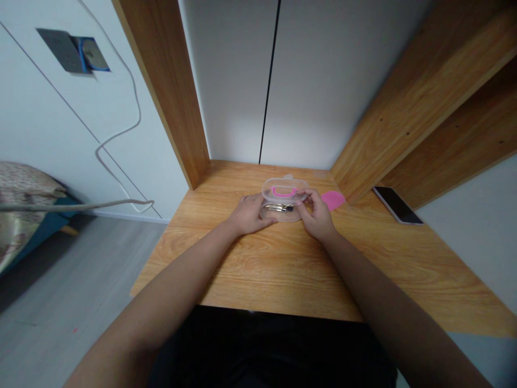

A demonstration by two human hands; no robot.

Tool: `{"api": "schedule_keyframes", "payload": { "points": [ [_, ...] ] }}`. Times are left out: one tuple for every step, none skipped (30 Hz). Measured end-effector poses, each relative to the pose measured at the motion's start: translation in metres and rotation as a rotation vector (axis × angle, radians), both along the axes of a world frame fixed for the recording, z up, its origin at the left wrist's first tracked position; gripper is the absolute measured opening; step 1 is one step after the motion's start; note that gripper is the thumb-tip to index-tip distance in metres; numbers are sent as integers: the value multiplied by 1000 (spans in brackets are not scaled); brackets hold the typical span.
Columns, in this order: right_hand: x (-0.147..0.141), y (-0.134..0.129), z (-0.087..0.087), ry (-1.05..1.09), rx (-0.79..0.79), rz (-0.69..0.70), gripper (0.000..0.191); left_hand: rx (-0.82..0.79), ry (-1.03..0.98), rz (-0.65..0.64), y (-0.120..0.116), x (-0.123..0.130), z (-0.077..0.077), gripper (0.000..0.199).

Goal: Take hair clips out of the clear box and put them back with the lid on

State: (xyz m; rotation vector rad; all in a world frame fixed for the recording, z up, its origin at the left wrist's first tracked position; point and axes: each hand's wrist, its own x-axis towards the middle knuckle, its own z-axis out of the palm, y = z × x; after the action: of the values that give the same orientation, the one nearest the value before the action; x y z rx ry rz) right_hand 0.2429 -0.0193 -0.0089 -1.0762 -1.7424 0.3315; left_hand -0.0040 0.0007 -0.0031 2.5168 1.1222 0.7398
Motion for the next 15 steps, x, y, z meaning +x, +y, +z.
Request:
{"api": "schedule_keyframes", "payload": {
  "points": [
    [0, 0, 0, 1, -1, 1, 21, 1, -1, -2, 0, 0, 0, 81],
    [0, 0, 0, 4, 0, 0, 21, 1, -1, -4, 0, 0, -1, 80],
    [0, -1, 0, 5, 0, 1, 21, 2, -1, -6, 1, 0, -1, 80],
    [0, -1, 0, 7, 1, 1, 22, 4, -1, -8, 1, 0, -1, 80],
    [-1, -1, 0, 7, 2, 1, 22, 5, -1, -8, 1, 0, -2, 80],
    [-1, -1, 1, 6, 1, 0, 22, 7, 0, -8, 1, -1, -2, 80],
    [-1, -1, 1, 3, 0, 0, 22, 10, 0, -9, 2, -1, -2, 80],
    [-1, -1, 1, 2, 1, -1, 21, 12, 0, -10, 2, -1, -2, 80],
    [-1, -1, 0, 1, 1, 0, 21, 13, 0, -11, 2, -1, -2, 81],
    [-1, -1, 0, 2, 2, 1, 21, 13, 0, -12, 1, -1, -2, 81],
    [0, -1, 0, 4, 2, 2, 21, 11, 0, -12, 1, -1, -2, 82],
    [0, 0, -1, 7, 3, 3, 22, 9, 0, -12, 1, -1, -2, 82],
    [0, 0, -2, 10, 1, 3, 22, 7, -1, -12, 1, -1, -1, 82],
    [0, 0, -2, 12, -1, 4, 22, 4, 0, -11, 0, -1, -1, 82],
    [1, 1, -2, 13, -3, 3, 22, 2, 0, -11, 0, -1, 0, 81]
  ]
}}
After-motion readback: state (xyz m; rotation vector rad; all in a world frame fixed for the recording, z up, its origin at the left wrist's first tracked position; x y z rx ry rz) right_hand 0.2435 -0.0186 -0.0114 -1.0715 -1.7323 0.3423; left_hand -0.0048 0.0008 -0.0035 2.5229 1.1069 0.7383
